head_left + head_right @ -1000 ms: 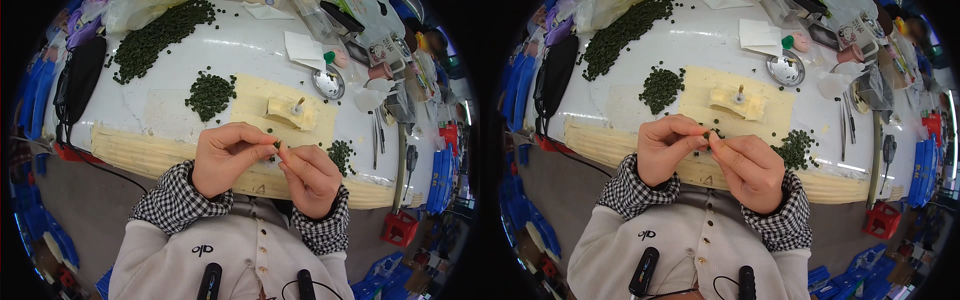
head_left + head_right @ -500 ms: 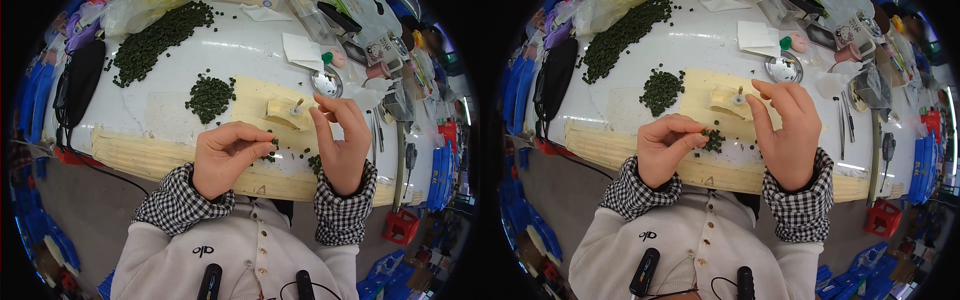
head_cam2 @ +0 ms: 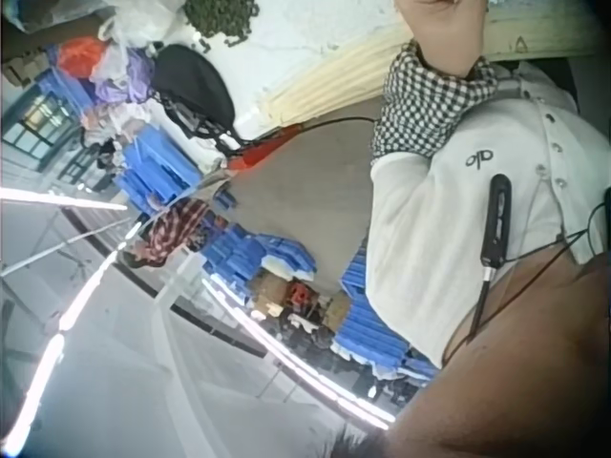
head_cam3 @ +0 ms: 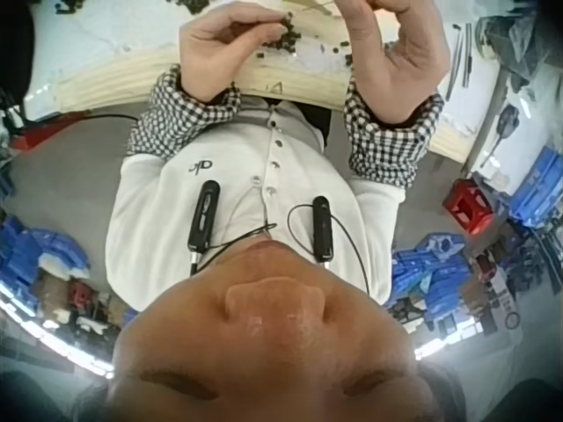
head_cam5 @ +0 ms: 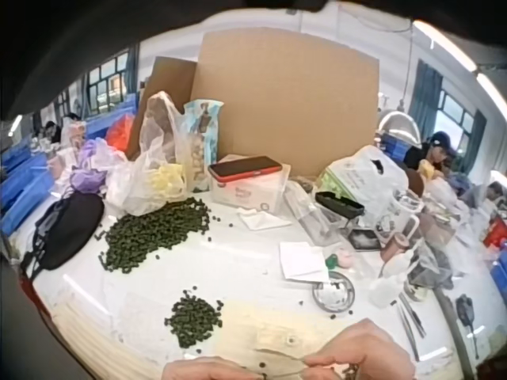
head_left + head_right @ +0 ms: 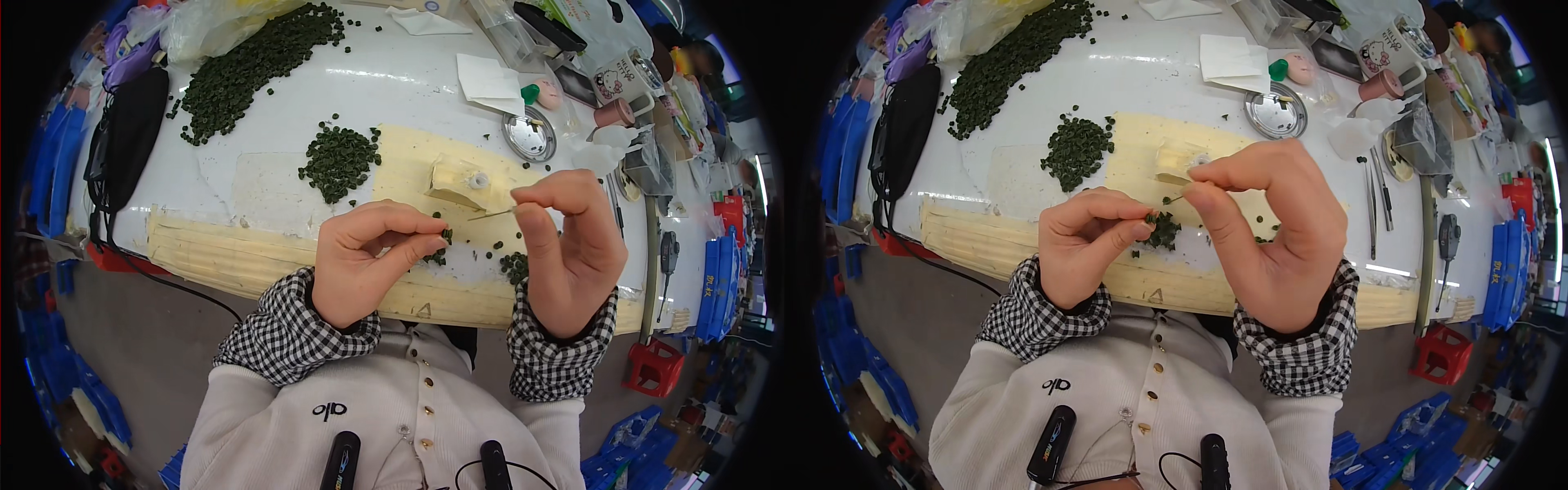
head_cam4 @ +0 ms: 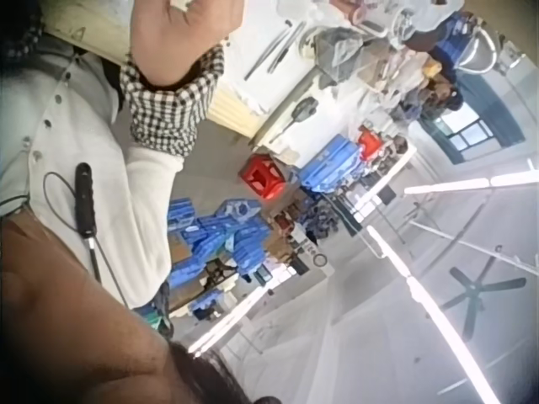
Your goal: Assembling small green plastic foliage components onto a white toy base on a workbench.
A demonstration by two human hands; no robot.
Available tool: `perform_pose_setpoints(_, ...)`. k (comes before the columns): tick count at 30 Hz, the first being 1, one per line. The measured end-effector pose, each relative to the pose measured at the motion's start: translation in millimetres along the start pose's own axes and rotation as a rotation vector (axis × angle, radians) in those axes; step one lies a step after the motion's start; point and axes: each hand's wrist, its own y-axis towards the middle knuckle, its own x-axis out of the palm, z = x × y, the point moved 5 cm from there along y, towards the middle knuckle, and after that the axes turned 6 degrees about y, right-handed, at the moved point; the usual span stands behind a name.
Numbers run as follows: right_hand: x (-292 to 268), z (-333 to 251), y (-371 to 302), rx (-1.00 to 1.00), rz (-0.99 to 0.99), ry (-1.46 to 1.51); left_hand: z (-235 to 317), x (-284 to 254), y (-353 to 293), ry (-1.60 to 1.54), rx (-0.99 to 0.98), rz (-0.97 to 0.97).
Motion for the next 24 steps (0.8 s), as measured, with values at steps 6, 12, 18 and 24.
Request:
perform_pose_setpoints(6,20,21,-11,0.177,-0.116,0.340,1,1,1,-0.005,-0.003,-0.009)
perform_pose_setpoints(12,24,23,-13,0.210,-0.154,0.384,0,0,1,0.012,0.018,-0.008)
perform_pose_setpoints(18,23,22,-12,0.221,-0.249,0.332,0,1,1,-0.016,0.012,0.002)
perform_pose_setpoints(24,21,21,-12,0.237,-0.219,0.351,1,0,1,0.017,0.018,-0.008)
